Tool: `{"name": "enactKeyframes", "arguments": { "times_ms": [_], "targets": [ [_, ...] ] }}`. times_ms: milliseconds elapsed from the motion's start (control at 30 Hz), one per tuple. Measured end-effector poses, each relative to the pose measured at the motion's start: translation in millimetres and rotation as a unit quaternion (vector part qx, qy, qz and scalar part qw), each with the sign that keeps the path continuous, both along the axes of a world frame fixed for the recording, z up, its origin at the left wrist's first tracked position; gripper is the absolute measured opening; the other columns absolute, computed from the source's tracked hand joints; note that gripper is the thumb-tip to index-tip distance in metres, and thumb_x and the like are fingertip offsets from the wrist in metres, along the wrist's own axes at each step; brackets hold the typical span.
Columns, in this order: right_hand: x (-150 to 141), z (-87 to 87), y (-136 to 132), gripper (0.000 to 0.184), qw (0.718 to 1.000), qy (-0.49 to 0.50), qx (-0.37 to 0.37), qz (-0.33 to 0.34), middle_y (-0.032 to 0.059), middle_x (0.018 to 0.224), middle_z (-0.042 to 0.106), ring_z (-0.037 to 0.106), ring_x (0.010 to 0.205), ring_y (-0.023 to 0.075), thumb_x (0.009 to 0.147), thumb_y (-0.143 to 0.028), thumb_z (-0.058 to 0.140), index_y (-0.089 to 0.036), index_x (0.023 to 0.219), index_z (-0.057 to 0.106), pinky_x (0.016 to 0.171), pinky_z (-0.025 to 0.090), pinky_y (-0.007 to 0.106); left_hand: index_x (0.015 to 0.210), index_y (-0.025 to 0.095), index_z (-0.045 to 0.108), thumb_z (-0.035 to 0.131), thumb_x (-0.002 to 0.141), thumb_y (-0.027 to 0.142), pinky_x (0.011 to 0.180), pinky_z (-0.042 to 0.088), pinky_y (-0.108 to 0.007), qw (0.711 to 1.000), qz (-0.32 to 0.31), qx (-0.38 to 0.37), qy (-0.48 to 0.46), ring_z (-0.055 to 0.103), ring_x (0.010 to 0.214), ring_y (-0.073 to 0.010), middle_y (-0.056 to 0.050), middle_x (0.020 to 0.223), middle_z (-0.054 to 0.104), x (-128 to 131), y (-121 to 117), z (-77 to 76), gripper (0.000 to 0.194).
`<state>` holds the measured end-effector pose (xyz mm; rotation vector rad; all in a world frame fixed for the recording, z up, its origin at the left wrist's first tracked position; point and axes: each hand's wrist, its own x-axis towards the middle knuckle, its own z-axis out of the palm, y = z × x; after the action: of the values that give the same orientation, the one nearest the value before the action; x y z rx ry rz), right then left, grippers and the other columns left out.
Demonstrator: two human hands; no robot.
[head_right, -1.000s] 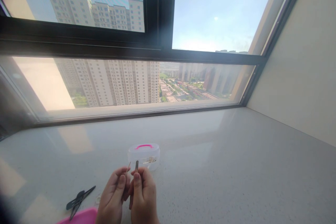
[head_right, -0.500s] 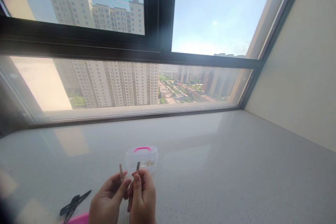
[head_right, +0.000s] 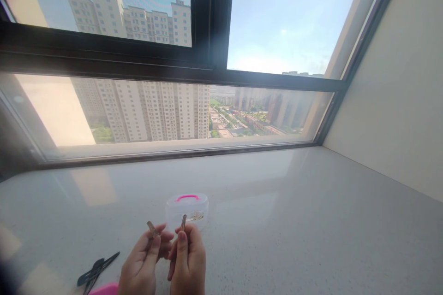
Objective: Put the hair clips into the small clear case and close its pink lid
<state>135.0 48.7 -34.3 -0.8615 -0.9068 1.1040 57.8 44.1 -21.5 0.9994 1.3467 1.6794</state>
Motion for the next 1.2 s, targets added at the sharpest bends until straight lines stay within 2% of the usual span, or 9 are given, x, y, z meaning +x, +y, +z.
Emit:
{"name": "enactKeyframes", "arguments": {
  "times_ms": [133, 333, 433, 633, 867, 1200],
  "targets": [
    [0.2, -0.6, 0.2, 0.037, 1.0, -0.001, 0.003, 0.002, -0.0085, 0.049, 0.045, 0.021, 0.029, 0.0005, 0.089, -0.052, 0.044, -0.017, 0.085, 0.053, 0.03, 0.011, 0.013, 0.094, 0.017, 0.068, 0.064, 0.073, 0.05, 0.052, 0.053, -0.026, 1.0, 0.002, 0.019, 0.013, 0.059, 0.05, -0.0153, 0.0, 0.062, 0.065, 3.4, -1.0, 1.3, 0.04],
    [1.1, 1.7, 0.0, 0.038, 1.0, -0.002, -0.009, 0.001, -0.0085, 0.046, 0.044, 0.027, 0.03, 0.002, 0.087, -0.053, 0.047, -0.016, 0.085, 0.054, 0.031, 0.015, 0.013, 0.104, 0.018, 0.064, 0.059, 0.078, 0.049, 0.045, 0.048, -0.023, 1.0, -0.005, 0.018, 0.003, 0.051, 0.044, -0.0118, 0.004, 0.056, 0.058, 7.0, -2.2, -3.6, 0.041],
    [0.8, 1.0, 0.3, 0.039, 1.0, 0.001, -0.015, 0.001, -0.0082, 0.046, 0.044, 0.029, 0.031, 0.0025, 0.085, -0.054, 0.049, -0.015, 0.084, 0.056, 0.031, 0.017, 0.013, 0.108, 0.017, 0.063, 0.06, 0.078, 0.049, 0.044, 0.048, -0.022, 1.0, -0.021, 0.01, 0.008, 0.051, 0.044, -0.0118, 0.005, 0.055, 0.057, 7.3, -2.2, -6.4, 0.045],
    [1.5, 2.9, -0.3, 0.041, 1.0, -0.015, -0.02, 0.0, -0.0078, 0.045, 0.043, 0.03, 0.029, 0.0027, 0.083, -0.054, 0.051, -0.014, 0.088, 0.061, 0.03, 0.02, 0.013, 0.113, 0.017, 0.063, 0.06, 0.077, 0.05, 0.036, 0.042, -0.019, 1.0, -0.001, 0.018, -0.01, 0.044, 0.038, -0.0095, 0.006, 0.051, 0.053, 11.5, -2.9, -8.4, 0.049],
    [1.6, 9.7, -2.1, 0.044, 0.999, -0.03, -0.018, -0.01, -0.0079, 0.042, 0.041, 0.028, 0.027, 0.0028, 0.081, -0.054, 0.053, -0.013, 0.09, 0.065, 0.027, 0.02, 0.013, 0.115, 0.019, 0.064, 0.062, 0.075, 0.05, 0.035, 0.04, -0.019, 1.0, -0.002, 0.017, -0.016, 0.042, 0.037, -0.0094, 0.007, 0.049, 0.051, 13.9, -2.9, -11.9, 0.05],
    [-0.3, 5.2, -0.8, 0.046, 0.999, -0.039, -0.012, -0.026, -0.0067, 0.044, 0.043, 0.025, 0.026, 0.0027, 0.082, -0.055, 0.051, -0.013, 0.092, 0.068, 0.028, 0.017, 0.015, 0.115, 0.018, 0.064, 0.062, 0.075, 0.05, 0.03, 0.037, -0.018, 0.999, 0.003, 0.016, -0.034, 0.039, 0.034, -0.0083, 0.007, 0.047, 0.049, 14.3, -2.8, -15.5, 0.051]
  ]
}}
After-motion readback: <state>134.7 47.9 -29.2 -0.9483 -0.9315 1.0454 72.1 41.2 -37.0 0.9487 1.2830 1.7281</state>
